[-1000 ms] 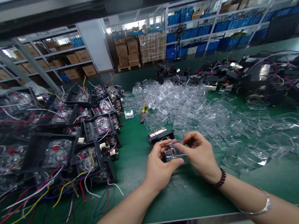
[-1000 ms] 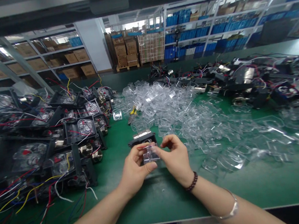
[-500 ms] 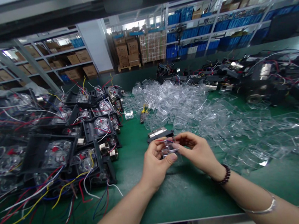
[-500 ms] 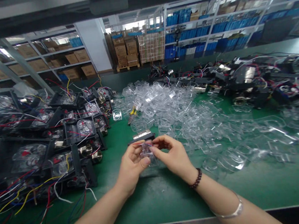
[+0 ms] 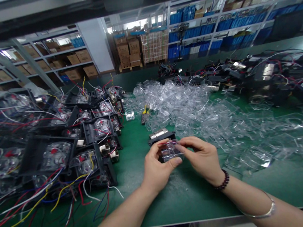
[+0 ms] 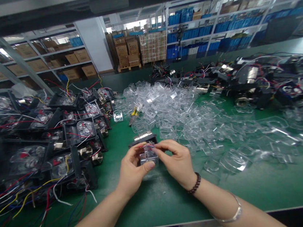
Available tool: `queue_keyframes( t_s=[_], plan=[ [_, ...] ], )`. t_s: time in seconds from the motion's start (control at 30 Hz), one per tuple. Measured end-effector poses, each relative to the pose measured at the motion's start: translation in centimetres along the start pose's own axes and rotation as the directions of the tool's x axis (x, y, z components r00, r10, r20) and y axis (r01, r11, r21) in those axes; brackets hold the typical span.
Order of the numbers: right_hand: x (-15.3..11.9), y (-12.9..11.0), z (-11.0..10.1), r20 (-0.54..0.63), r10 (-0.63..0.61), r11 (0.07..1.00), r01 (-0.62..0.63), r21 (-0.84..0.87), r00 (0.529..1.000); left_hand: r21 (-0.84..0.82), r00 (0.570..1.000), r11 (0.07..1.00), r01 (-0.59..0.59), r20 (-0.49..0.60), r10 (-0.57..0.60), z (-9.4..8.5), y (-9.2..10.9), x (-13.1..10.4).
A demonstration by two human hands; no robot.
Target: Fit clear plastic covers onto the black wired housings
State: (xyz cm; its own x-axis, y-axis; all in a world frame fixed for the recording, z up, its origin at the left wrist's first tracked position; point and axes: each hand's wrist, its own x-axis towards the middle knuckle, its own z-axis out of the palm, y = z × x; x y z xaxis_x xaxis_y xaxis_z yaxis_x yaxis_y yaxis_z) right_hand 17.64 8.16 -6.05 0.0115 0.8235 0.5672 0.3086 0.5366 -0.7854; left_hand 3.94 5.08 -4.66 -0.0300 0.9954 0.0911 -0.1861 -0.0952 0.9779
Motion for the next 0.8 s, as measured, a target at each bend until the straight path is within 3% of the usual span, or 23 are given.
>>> queue_keyframes(
  t_s=[0.23,0.4,0.6,0.8],
  plan=[
    [-0.46,0.03,-0.11,0.019,-0.174,0.981,0.175,-0.08,0.985,-0.022,0.997,0.997,0.071,0.037,-0.071,-0.2,-0.15,0.03],
    [-0.59,0.26,-0.08,-0.002,-0.251,0.962,0.249,-0.116,0.968,-0.139,0.994,0.985,0.107,0.021,-0.105,-0.01,-0.08,0.04],
    [-0.48,0.71,-0.29,0.061,-0.416,0.888,0.419,-0.187,0.907,-0.17,0.995,0.981,0.095,0.002,-0.096,0.07,-0.14,-0.05],
    [-0.49,0.53,-0.46,0.125,-0.487,0.83,0.503,-0.241,0.864,-0.131,0.997,0.988,0.077,-0.011,-0.079,0.03,-0.41,-0.01]
  ],
)
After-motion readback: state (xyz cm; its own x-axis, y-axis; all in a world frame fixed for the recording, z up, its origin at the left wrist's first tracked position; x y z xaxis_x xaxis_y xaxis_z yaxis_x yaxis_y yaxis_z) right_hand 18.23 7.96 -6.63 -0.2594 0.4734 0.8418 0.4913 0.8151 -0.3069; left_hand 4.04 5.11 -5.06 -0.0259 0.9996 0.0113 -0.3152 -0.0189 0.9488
